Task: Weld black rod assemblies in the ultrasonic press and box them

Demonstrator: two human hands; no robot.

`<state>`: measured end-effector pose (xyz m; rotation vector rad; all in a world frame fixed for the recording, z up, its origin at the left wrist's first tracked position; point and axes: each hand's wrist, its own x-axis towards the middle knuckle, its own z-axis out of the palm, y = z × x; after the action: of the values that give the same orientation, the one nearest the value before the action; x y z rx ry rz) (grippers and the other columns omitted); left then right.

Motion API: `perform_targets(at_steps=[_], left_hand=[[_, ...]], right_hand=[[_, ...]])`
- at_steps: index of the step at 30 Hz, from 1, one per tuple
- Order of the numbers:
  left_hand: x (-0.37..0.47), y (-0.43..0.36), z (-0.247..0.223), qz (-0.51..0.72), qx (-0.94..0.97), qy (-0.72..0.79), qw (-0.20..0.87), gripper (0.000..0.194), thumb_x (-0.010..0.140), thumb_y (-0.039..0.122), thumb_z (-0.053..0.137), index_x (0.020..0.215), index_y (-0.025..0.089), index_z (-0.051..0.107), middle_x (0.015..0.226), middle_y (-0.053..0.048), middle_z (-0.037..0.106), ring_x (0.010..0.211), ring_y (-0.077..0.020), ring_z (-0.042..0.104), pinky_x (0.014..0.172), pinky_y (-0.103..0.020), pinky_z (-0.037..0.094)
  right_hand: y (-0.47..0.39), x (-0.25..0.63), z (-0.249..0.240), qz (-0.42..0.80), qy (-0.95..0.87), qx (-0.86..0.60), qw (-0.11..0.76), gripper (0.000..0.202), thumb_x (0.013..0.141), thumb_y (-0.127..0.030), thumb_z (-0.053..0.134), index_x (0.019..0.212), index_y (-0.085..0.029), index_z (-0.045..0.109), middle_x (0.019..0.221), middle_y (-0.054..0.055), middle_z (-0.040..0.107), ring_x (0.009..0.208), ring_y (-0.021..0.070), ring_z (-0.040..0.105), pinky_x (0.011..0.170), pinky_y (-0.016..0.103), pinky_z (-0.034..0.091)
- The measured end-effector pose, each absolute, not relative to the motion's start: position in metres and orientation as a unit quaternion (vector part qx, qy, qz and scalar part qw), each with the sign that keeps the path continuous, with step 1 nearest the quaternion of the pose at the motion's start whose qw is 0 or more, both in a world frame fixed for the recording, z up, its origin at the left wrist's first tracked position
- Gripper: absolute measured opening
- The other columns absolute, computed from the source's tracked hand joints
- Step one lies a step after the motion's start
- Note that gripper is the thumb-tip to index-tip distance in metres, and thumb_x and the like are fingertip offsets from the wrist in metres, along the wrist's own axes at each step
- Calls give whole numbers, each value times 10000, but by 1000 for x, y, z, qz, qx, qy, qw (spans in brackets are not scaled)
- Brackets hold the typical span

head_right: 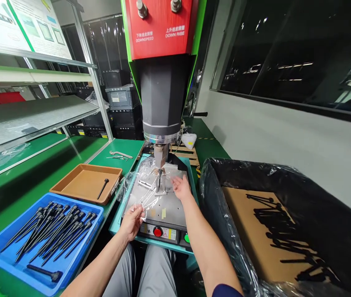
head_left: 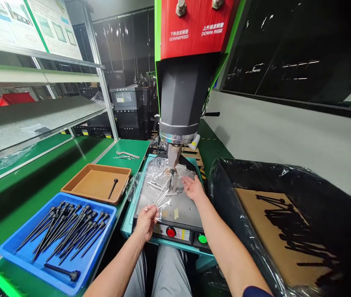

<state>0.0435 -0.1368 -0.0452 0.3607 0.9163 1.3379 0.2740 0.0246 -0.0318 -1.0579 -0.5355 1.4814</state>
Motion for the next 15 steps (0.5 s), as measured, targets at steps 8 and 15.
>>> perform_targets(at_steps=[8,15], left_hand=[[44,-143,-22,599,161,351,702,440,669,198,832,1035,155,592,782,-11,652,581,-74,616,455,-124,473],[46,-142,-8,605,180,346,694,459,671,201,830,1058,152,588,811,-23,668,617,-87,636,477,-129,490]], right_hand=[[-28,228,-59,561,-377,-461,575,355,684,-394,779,935,-180,646,662,-4,568,491,110,475,391,176,328],[-1,210,-17,214,-557,-527,605,458,790,-424,621,1187,-196,628,1154,119,554,1079,270,510,994,426,391]])
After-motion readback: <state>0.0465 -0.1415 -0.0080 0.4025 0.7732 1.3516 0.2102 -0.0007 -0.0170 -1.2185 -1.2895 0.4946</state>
